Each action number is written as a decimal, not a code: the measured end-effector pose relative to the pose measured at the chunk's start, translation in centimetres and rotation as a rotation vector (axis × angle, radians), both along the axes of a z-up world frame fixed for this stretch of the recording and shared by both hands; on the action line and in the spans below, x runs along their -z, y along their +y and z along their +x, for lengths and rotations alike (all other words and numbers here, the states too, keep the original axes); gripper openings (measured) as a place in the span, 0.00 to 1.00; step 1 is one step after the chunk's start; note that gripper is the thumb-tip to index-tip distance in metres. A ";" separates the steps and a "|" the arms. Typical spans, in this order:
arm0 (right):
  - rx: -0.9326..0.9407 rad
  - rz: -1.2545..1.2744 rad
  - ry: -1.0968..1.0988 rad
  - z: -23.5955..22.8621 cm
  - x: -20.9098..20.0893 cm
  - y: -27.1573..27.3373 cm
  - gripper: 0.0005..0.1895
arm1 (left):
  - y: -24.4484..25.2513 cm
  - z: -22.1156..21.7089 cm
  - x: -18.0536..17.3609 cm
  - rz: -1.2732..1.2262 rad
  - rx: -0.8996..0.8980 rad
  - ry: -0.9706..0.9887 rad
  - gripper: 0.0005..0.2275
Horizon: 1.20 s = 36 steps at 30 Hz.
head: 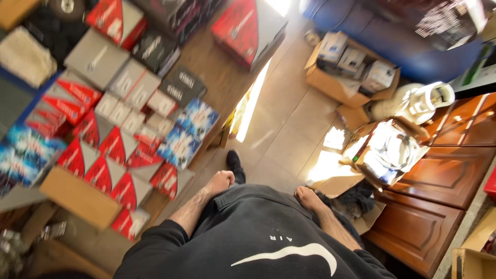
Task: The person unboxes a carburetor, removes it from its plastic bubble wrap, and turns it over by hand to check the external parts.
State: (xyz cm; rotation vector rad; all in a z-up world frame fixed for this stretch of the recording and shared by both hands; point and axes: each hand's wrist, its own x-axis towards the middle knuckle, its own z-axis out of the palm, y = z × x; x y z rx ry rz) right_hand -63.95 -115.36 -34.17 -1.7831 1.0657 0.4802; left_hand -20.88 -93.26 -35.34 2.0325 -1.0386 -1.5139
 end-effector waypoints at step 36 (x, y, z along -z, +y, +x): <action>-1.375 -0.019 0.197 32.9 1.4 -29.6 0.32 | -7.3 -12.4 -4.1 0.653 -0.632 -0.591 0.26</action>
